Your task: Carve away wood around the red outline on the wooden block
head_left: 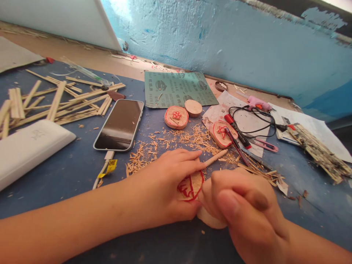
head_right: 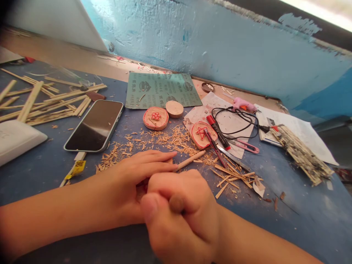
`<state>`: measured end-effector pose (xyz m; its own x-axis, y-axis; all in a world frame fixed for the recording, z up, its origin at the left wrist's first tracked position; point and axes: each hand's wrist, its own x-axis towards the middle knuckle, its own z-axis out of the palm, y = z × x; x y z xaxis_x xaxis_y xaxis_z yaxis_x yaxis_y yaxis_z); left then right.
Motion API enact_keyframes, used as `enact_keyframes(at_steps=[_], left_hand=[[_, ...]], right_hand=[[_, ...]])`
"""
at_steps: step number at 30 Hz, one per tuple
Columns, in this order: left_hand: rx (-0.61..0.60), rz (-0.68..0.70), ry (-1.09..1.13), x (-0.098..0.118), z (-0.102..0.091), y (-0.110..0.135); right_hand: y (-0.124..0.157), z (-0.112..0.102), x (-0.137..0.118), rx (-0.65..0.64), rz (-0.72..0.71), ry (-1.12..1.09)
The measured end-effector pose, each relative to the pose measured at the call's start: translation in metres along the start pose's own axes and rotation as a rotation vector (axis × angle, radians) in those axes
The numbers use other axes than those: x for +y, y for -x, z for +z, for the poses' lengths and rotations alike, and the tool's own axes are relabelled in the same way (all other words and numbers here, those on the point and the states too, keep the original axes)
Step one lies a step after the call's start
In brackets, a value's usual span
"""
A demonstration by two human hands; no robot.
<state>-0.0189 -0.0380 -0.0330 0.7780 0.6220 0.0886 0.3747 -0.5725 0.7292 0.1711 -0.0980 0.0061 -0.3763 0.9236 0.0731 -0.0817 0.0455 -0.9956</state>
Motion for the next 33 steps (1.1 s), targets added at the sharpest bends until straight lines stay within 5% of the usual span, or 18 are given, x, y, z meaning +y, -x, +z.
enact_keyframes(at_steps=[13,23,29,33], left_hand=[[0.038,0.019,0.050,0.000,0.001,-0.001],[0.053,-0.006,0.037,0.000,0.001,0.002],[0.063,-0.015,0.022,-0.001,0.002,0.000],[0.050,-0.001,-0.011,-0.002,0.001,-0.001]], right_hand=[[-0.012,0.004,-0.003,0.289,0.067,-0.389],[-0.002,0.008,-0.009,0.342,0.053,-0.245],[0.014,0.011,0.005,0.289,-0.031,-0.072],[0.019,0.022,0.014,0.370,-0.133,0.111]])
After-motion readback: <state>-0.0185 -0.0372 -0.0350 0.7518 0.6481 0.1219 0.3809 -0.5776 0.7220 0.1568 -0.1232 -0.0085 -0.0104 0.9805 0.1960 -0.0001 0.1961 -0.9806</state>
